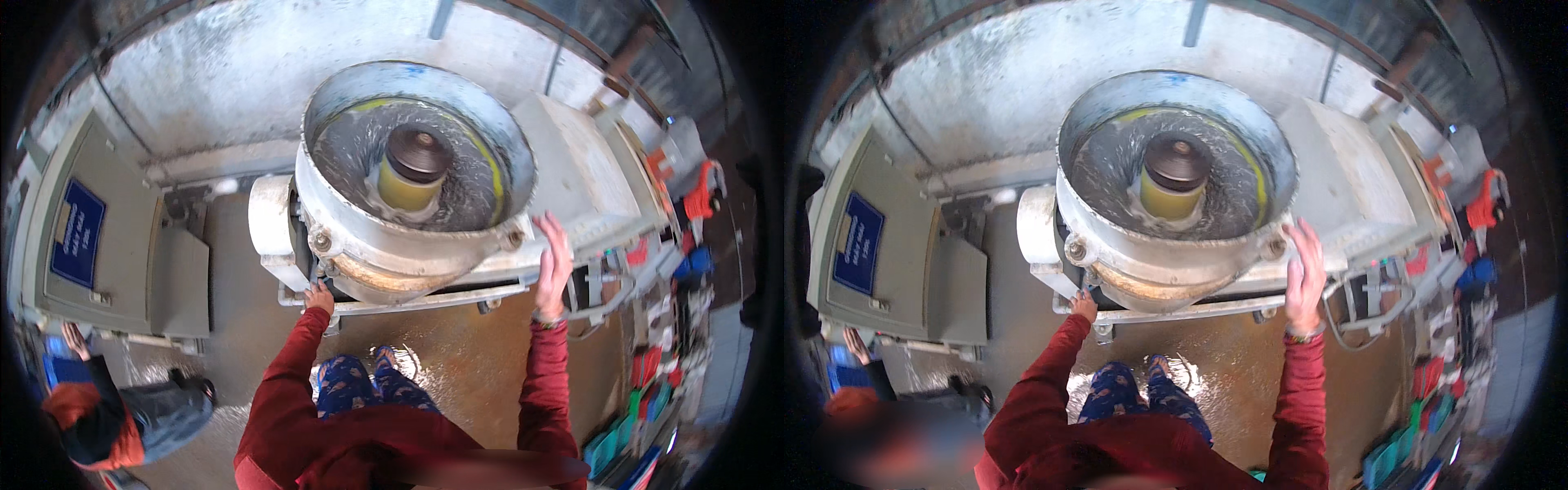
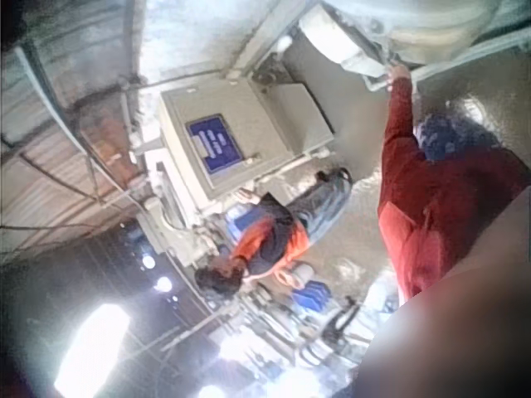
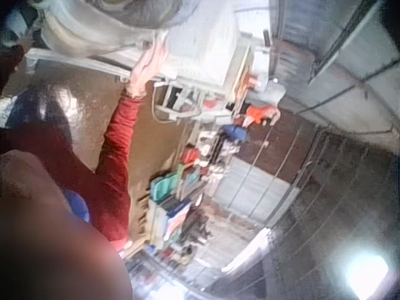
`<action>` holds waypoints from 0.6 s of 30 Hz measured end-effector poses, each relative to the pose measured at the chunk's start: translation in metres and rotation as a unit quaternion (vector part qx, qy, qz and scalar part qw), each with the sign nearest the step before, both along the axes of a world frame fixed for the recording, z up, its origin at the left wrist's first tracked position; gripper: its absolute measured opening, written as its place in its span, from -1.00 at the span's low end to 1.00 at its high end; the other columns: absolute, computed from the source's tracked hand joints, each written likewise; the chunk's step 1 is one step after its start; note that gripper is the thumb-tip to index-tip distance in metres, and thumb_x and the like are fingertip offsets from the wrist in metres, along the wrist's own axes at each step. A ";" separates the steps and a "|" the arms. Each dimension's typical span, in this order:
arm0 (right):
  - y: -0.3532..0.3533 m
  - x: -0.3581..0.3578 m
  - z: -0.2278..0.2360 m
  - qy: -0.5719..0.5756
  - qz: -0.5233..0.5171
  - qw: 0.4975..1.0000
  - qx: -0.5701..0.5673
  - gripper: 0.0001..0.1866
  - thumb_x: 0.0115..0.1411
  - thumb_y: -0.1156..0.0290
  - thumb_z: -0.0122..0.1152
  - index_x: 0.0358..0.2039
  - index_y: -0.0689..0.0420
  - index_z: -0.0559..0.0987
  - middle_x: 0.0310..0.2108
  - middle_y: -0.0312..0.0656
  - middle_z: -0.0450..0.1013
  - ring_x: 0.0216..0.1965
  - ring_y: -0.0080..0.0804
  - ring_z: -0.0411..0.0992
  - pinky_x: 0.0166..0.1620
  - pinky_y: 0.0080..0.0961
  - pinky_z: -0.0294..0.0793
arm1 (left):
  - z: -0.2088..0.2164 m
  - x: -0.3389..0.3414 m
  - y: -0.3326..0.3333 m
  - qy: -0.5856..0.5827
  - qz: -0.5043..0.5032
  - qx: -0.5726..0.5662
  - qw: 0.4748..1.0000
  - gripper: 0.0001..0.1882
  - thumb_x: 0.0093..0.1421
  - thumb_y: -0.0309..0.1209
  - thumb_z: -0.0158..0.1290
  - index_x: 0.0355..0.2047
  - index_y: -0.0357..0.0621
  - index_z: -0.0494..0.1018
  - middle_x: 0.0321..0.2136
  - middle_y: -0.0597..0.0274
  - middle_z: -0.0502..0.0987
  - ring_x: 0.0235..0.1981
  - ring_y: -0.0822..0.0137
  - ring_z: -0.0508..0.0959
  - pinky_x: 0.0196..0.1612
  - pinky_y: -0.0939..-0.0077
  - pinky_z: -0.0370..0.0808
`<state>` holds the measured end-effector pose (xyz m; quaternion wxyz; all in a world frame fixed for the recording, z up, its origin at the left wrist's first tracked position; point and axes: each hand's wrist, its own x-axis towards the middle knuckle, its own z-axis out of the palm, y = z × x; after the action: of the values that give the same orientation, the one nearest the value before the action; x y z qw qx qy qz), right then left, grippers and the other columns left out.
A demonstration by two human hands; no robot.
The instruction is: The person moves a bag of small white items onto a table and then sits on a stool to sort them by hand. They pick up individual items from a large pile and place them into green and red plastic baskets while other workers sort nearby.
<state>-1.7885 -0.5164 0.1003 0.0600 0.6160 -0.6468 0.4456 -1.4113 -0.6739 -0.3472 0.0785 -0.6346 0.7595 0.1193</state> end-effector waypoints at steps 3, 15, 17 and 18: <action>-0.094 -0.022 0.024 0.044 0.076 0.991 0.101 -0.53 0.27 0.26 -0.24 0.13 0.21 0.28 0.03 0.02 0.32 0.18 -0.05 0.14 0.19 -0.29 0.07 | -0.036 -0.010 -0.014 -0.086 0.045 0.039 0.995 -0.52 0.27 -0.24 -0.30 0.13 -0.25 0.14 0.12 -0.09 0.21 0.00 -0.15 0.30 -0.01 -0.02 0.35; -0.260 -0.030 0.110 -0.299 0.103 0.947 0.061 -0.05 0.11 -0.15 0.03 0.28 0.21 -0.10 0.25 0.00 0.02 0.30 -0.19 -0.10 0.27 -0.19 -0.23 | -0.028 0.031 -0.076 0.046 0.046 0.159 0.985 -0.60 0.10 -0.18 -0.01 -0.13 -0.18 0.41 -0.16 -0.08 0.48 -0.08 -0.03 0.47 -0.08 0.10 0.43; -0.316 -0.018 0.168 -0.338 0.158 0.928 -0.005 -0.20 0.08 -0.08 0.11 0.20 0.16 0.17 0.18 -0.09 0.15 0.18 -0.17 0.11 0.18 -0.20 0.06 | -0.018 0.042 -0.078 0.107 0.084 0.180 0.974 -0.48 0.01 -0.18 0.09 -0.06 -0.24 0.36 -0.18 -0.13 0.48 -0.12 -0.04 0.49 -0.06 0.13 0.43; -0.329 -0.008 0.184 -0.247 0.148 0.957 -0.013 0.08 0.00 -0.37 -0.06 0.31 -0.01 -0.25 0.35 -0.21 -0.41 0.33 -0.01 -0.41 0.26 0.00 -0.44 | -0.015 0.047 -0.075 0.188 0.113 0.151 0.964 -0.41 -0.03 -0.21 0.13 0.00 -0.21 0.32 -0.17 -0.14 0.48 -0.14 -0.04 0.49 -0.05 0.14 0.42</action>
<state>-1.7963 -0.8454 0.2847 -0.1603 0.5749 -0.5368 0.5964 -1.3643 -0.7491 -0.3627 0.0155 -0.6629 0.6574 0.3579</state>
